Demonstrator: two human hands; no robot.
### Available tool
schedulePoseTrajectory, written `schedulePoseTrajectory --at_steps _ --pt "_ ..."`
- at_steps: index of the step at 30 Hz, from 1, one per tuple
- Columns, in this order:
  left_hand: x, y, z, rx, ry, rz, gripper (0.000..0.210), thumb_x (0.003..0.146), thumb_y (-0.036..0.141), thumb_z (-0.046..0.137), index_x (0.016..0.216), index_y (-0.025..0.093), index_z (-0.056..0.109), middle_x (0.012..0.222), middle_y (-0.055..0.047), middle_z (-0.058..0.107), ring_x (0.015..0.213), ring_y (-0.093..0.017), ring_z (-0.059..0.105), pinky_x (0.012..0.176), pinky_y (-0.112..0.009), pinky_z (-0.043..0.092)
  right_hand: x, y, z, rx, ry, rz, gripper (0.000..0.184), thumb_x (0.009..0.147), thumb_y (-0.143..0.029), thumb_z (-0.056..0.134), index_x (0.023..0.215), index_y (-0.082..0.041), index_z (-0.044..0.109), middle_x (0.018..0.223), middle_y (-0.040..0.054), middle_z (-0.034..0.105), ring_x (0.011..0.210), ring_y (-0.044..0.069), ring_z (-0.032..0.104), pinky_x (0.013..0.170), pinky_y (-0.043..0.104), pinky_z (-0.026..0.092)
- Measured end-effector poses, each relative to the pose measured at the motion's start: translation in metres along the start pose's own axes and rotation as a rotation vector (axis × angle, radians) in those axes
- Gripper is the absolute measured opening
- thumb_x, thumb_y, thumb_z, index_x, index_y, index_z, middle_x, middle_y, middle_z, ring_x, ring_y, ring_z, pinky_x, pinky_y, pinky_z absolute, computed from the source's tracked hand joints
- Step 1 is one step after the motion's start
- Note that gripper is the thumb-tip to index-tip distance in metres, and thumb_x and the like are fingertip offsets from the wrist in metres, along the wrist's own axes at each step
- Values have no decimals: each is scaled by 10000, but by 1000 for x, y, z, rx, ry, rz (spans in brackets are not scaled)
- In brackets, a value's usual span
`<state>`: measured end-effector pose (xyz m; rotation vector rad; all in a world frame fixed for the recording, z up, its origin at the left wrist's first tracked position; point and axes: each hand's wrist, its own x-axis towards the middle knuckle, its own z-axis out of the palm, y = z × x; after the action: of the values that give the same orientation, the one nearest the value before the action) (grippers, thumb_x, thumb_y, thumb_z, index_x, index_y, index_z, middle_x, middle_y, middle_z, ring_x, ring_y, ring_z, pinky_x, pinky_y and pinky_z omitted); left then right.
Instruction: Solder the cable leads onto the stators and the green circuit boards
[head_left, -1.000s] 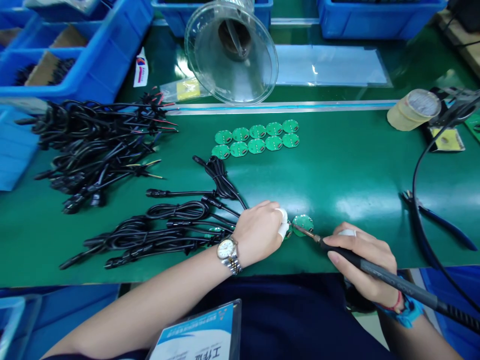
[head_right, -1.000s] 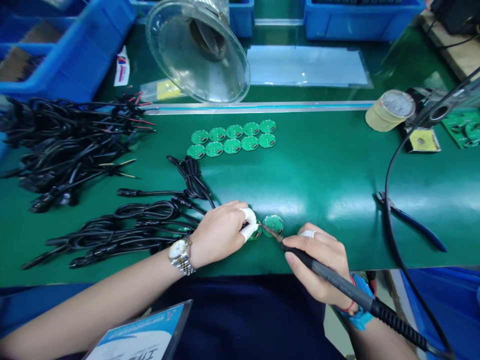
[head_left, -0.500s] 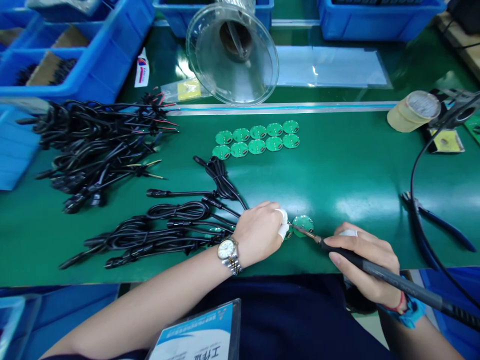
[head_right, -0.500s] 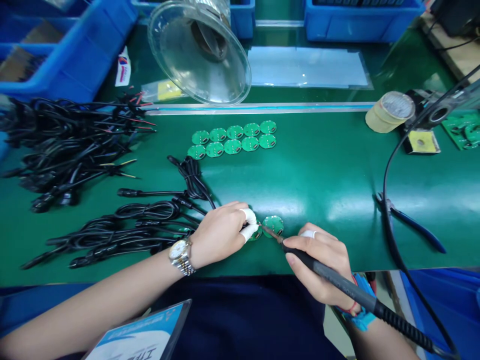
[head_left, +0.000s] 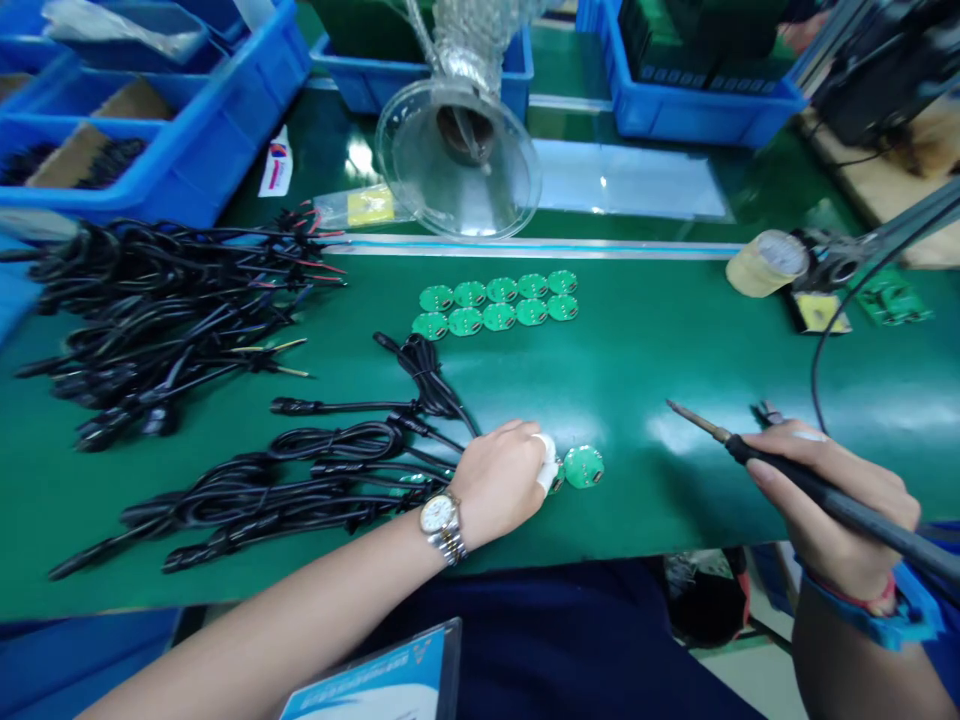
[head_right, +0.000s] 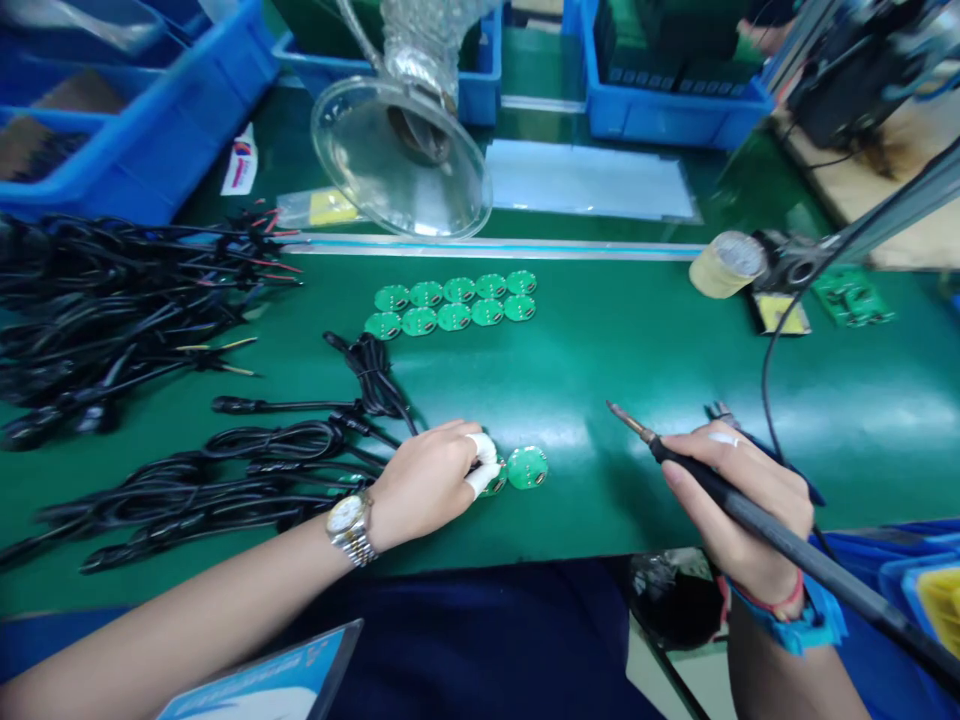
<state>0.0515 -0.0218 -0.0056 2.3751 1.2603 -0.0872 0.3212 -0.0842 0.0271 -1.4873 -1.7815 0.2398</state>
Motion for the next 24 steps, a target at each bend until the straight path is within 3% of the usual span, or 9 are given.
schedulePoseTrajectory --at_steps 4,8,11,13,17,19,21,24 --pt "-1 0 1 0 12 -20 185 783 190 440 660 182 577 761 -41 595 753 -190 543 650 -298 405 30 32 -13 -274 110 12 158 743 -257 613 894 -228 646 837 28 666 724 174 615 724 319 487" --pt "-1 2 2 11 27 -11 194 790 201 438 653 188 574 755 -37 602 754 -197 552 650 -302 407 70 85 -13 -506 238 2 246 780 -356 556 956 -206 639 906 63 676 827 197 624 791 324 479" --pt "0 3 2 25 34 -16 188 788 208 446 662 188 583 760 -39 608 765 -197 554 656 -297 409 95 121 -6 -580 273 32 324 786 -385 531 1024 -188 627 975 108 654 895 229 601 810 362 469" --pt "0 2 3 27 36 -24 180 787 217 454 672 190 591 768 -38 611 776 -195 554 657 -292 411 104 130 1 -549 242 57 328 768 -385 553 999 -169 642 949 126 660 872 245 605 792 379 473" --pt "0 2 4 20 37 -24 172 787 212 462 691 192 604 774 -35 610 778 -184 552 661 -281 411 97 97 17 -435 268 61 324 809 -362 526 1070 -186 607 950 88 669 847 198 620 800 326 475" --pt "-1 2 3 22 44 -17 182 795 206 454 692 191 604 770 -37 605 768 -182 550 655 -282 411 80 64 28 -295 264 43 321 822 -344 523 1111 -216 577 890 45 677 738 152 631 722 276 496" --pt "-1 2 2 22 48 -14 188 802 212 454 686 190 601 765 -38 602 760 -185 548 648 -284 412 60 33 42 -144 193 5 301 805 -307 554 1092 -221 588 973 47 665 704 138 635 682 260 504" --pt "-2 2 2 16 44 -15 184 805 223 466 682 190 599 758 -36 600 754 -187 547 647 -285 414 33 10 62 -57 158 -18 261 779 -255 589 1035 -210 615 975 53 673 684 135 641 667 249 512"
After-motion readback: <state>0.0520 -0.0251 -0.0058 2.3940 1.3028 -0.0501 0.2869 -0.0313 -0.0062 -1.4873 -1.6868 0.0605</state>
